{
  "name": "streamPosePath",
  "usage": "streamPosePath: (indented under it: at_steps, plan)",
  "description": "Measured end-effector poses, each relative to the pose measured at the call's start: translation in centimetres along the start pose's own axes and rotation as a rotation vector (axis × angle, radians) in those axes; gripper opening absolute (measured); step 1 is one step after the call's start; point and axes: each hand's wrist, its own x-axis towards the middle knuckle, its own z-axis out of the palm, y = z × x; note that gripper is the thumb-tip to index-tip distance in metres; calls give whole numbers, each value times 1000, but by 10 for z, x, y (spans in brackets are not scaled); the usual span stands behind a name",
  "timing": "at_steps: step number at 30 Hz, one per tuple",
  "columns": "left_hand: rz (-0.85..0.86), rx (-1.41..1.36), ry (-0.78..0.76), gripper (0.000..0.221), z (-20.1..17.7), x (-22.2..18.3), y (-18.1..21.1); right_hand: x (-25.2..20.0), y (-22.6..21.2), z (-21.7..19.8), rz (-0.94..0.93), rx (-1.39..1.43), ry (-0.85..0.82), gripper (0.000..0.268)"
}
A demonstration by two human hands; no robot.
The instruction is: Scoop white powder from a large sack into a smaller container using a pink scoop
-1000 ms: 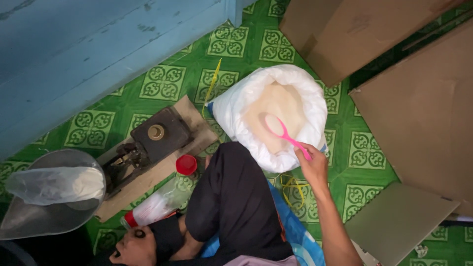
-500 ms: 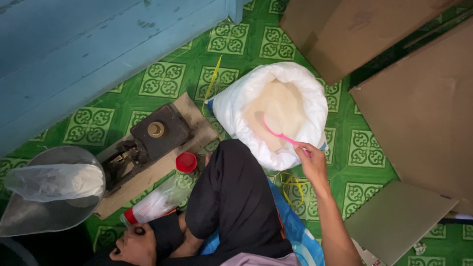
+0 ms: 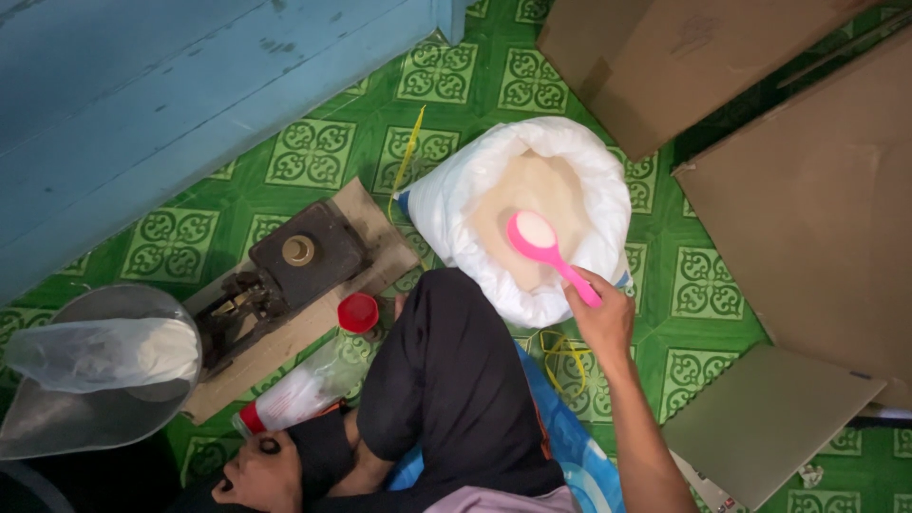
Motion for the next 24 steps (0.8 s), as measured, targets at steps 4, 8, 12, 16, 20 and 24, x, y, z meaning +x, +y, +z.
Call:
streamPosePath:
  at_steps: [4, 8, 12, 16, 20, 24]
  plan:
    - [2, -11, -12, 14, -7, 2, 0, 0, 6, 4, -38, -45, 51, 35]
    - [-18, -20, -81, 18, 3, -4, -3, 0, -2, 1, 31, -19, 58, 34]
    - [-16, -45, -65, 19, 18, -14, -5, 2, 1, 1, 13, 91, 50, 33]
    - [34, -37, -116, 19, 4, -11, -2, 4, -8, -3, 113, 198, 1, 32]
    - [12, -53, -59, 20, 7, -16, 4, 10, -6, -11, -63, 57, 65, 29]
    - [2, -128, -522, 32, 37, -42, -2, 20, -13, -25, -346, -63, 42, 31]
